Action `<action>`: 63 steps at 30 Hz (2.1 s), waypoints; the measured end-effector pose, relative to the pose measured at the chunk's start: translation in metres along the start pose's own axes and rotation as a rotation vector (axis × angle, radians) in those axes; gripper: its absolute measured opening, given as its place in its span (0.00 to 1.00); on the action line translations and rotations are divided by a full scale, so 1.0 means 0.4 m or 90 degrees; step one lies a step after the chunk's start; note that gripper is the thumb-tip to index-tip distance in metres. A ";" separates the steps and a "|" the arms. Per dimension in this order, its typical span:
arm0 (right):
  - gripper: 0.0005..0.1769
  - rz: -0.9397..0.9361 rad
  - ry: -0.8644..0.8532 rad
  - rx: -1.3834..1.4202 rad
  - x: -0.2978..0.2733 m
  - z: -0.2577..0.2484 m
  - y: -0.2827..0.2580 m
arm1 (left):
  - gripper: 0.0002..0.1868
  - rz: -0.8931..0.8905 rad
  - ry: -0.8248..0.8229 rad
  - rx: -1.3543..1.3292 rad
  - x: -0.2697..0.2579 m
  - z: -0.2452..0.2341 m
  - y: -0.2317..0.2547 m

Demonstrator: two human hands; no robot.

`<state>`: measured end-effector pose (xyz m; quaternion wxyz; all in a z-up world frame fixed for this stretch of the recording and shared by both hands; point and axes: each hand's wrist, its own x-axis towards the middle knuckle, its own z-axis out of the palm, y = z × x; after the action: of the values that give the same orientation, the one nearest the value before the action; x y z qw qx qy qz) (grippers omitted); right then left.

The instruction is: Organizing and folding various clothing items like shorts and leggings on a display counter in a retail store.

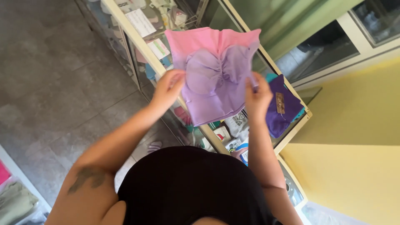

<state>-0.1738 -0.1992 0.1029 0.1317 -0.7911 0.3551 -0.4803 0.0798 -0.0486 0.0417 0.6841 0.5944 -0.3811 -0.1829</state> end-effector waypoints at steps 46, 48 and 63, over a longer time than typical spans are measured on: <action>0.16 -0.310 -0.431 0.042 -0.257 0.032 -0.193 | 0.13 -0.260 0.029 0.140 0.499 0.047 -0.280; 0.21 -0.311 -0.435 0.028 -0.263 0.021 -0.188 | 0.17 -0.073 0.042 0.226 0.481 0.043 -0.253; 0.31 0.178 -0.336 -0.053 -0.241 0.005 0.006 | 0.38 0.451 -0.455 0.452 -0.058 -0.109 -0.072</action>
<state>-0.2007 -0.1350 0.0363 0.2516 -0.8366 0.4339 -0.2203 0.1029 -0.0094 0.0071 0.2936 0.5251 -0.7988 0.0055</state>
